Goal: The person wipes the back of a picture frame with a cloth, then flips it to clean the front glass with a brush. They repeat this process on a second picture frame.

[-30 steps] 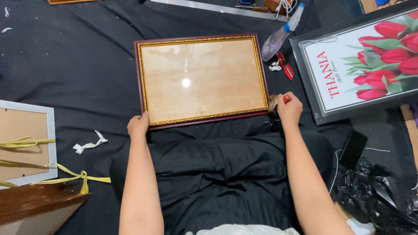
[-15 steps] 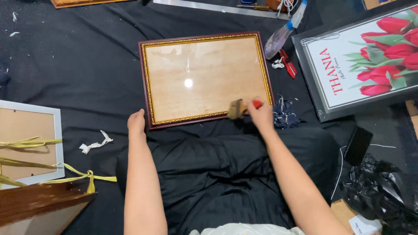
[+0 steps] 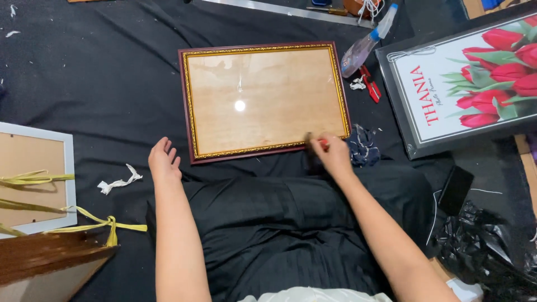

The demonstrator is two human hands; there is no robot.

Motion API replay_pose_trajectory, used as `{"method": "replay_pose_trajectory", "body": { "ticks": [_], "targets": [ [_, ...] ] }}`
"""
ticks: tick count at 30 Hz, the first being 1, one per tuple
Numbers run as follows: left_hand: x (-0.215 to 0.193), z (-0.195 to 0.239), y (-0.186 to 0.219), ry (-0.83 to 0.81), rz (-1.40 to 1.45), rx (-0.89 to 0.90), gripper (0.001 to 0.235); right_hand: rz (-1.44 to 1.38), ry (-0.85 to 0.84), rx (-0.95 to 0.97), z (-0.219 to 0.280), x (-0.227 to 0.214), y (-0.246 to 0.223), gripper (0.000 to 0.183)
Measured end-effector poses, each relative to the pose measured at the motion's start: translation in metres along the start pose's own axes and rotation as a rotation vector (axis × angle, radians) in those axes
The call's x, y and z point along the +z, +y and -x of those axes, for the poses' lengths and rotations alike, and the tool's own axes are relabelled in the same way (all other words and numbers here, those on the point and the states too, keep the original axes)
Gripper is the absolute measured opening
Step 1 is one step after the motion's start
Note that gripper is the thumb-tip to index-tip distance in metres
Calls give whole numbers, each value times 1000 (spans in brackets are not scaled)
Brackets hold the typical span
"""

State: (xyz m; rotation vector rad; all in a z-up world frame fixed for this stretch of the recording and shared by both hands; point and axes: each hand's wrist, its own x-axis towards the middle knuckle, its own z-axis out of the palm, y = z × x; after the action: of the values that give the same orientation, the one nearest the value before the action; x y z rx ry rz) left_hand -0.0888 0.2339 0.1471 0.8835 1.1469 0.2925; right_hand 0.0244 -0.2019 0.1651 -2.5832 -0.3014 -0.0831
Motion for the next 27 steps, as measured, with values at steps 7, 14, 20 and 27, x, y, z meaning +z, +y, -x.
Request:
{"method": "replay_pose_trajectory", "body": {
  "ticks": [7,14,20,27],
  "targets": [
    [-19,-41,-28,-25,75,-80,44,-338,-279,61,-18,0,-2,23],
    [-6,-33,-24,-76,56,-100,42,126,-358,76,-59,-102,110,22],
    [-8,-49,-36,-63,-8,-84,42,87,-303,41,-54,-98,83,21],
    [-13,-59,-39,-48,38,-83,42,16,-478,-111,-44,-29,1,19]
  ]
}}
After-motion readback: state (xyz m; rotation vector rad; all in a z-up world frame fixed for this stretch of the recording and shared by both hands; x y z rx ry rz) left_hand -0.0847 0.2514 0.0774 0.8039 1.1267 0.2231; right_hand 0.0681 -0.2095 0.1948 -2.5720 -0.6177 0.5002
